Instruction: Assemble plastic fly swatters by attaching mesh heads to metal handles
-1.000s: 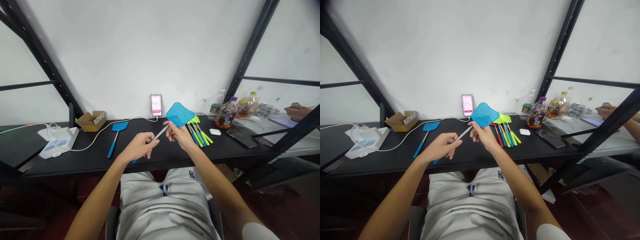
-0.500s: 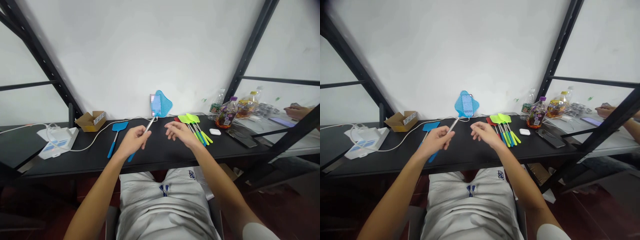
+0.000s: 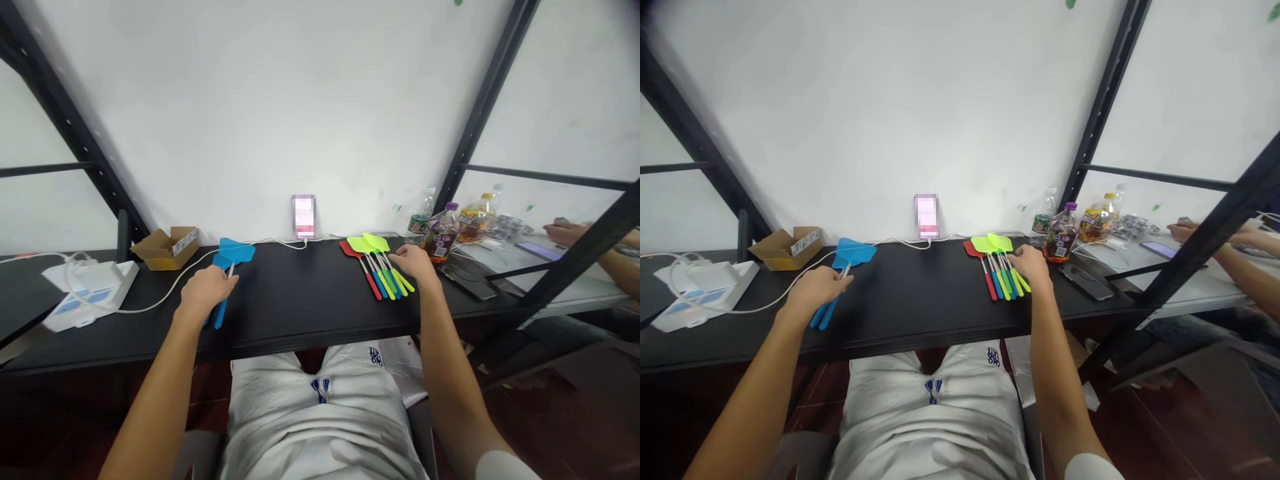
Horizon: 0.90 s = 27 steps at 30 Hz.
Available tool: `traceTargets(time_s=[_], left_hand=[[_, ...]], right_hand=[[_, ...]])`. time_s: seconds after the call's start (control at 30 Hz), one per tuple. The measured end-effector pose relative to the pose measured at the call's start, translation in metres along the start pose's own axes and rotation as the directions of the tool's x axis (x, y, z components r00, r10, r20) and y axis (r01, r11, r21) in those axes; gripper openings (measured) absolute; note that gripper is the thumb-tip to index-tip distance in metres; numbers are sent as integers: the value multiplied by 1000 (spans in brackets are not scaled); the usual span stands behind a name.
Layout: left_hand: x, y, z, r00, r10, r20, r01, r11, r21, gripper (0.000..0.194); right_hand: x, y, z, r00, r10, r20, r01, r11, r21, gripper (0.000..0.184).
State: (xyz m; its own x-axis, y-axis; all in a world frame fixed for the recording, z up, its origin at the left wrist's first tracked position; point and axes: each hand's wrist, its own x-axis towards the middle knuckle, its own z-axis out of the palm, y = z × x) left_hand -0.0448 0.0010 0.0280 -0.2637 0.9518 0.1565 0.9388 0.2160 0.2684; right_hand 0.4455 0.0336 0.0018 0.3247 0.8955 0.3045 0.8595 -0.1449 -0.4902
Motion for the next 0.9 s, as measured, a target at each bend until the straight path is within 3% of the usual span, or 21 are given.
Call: traceTargets(time_s=[0.1, 0.23, 0.53, 0.7, 0.9], left_hand=[[2, 6, 11, 993, -99, 62, 87, 982, 169, 42], [-7, 19, 18, 991, -50, 125, 25, 980, 197, 41], [-8, 24, 37, 999, 34, 15, -37, 968, 249, 41], [-12, 28, 36, 998, 66, 13, -67, 970, 233, 37], [-14, 30, 37, 996, 87, 4, -86, 971, 222, 35]], right_hand=[[6, 10, 11, 998, 16, 58, -11, 996, -91, 32], [10, 13, 22, 999, -15, 51, 22, 991, -129, 30], [13, 20, 31, 994, -17, 109, 34, 986, -162, 37], [10, 15, 26, 975, 48, 216, -11, 985, -172, 24], [6, 7, 23, 978, 84, 189, -39, 973, -229, 30]])
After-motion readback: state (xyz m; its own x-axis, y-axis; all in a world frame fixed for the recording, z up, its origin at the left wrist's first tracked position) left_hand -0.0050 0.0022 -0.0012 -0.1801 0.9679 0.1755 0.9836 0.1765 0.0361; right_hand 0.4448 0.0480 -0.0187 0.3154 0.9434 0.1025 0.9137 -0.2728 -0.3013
